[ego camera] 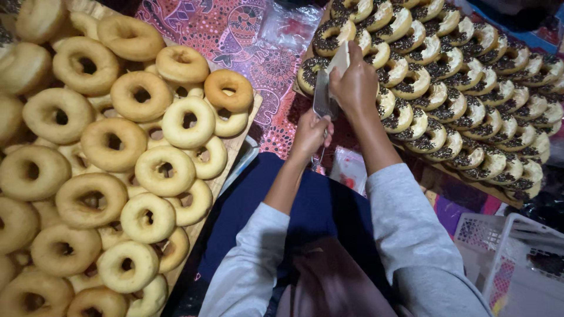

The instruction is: The person grates a white block over rows of doughnuts using a handheld grater, then picks up doughnuts one by one and places them into small plastic bags.

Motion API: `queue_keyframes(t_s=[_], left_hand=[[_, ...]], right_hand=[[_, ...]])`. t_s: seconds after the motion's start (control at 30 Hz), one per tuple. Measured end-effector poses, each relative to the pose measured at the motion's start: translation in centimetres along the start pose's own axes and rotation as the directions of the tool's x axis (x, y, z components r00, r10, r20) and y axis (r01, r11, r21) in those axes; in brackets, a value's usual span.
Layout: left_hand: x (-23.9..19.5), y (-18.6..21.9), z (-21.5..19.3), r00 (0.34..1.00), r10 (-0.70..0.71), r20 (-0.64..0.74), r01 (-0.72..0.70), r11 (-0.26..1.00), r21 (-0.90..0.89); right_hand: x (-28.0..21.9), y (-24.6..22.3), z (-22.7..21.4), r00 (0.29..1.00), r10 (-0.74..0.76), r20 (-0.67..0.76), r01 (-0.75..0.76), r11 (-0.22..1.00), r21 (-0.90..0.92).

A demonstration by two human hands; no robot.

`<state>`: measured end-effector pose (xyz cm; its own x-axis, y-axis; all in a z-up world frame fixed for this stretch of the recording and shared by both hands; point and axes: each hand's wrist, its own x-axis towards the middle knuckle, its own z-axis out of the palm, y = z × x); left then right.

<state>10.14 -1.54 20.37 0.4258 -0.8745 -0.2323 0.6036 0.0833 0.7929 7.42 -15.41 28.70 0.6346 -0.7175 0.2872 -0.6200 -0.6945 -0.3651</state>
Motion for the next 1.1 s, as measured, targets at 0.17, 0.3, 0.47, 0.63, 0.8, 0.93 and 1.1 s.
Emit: queue_keyframes(t_s=[0.17,0.3,0.47,0.63,0.8,0.93,1.1], left_hand=[[-6.6,-0.8,-0.9,0.996,-0.086,0.006,0.086,0.993,0.076],[-9.4,-1.2,-1.5,0.985,-0.153,0.083,0.158,0.986,-0.045],[-7.0,-1.5,0.4,0.981,-0.147,0.13,0.157,0.985,-0.07],[-0.9,-1.2,2.6,0.989,-0.111,0.098,0.121,0.988,-0.099],[2.6,-1.0,3.0,0.997,-0.058,0.06,0.061,0.996,-0.059],[3.1,-1.2,2.7,0.996,-0.08,0.04,0.082,0.995,-0.056],[3.2,-2.2,2.7,0.997,-0.068,0.047,0.073,0.991,-0.112]], right_hand=[[1.1,1.2,-0.7,1.0,-0.003,-0.013,0.004,0.996,0.085],[1.7,2.8,-4.2,0.99,0.14,0.028,-0.142,0.967,0.211],[0.2,4.0,-9.2,0.995,0.094,-0.026,-0.088,0.98,0.178],[-2.2,3.0,-10.3,0.986,0.161,0.03,-0.164,0.974,0.159],[-3.9,1.7,-8.5,0.994,-0.099,-0.052,0.104,0.991,0.09],[-3.5,1.8,-6.4,0.992,-0.115,-0.049,0.117,0.992,0.046],[-2.1,3.1,-4.0,0.986,-0.155,-0.065,0.156,0.987,0.021]])
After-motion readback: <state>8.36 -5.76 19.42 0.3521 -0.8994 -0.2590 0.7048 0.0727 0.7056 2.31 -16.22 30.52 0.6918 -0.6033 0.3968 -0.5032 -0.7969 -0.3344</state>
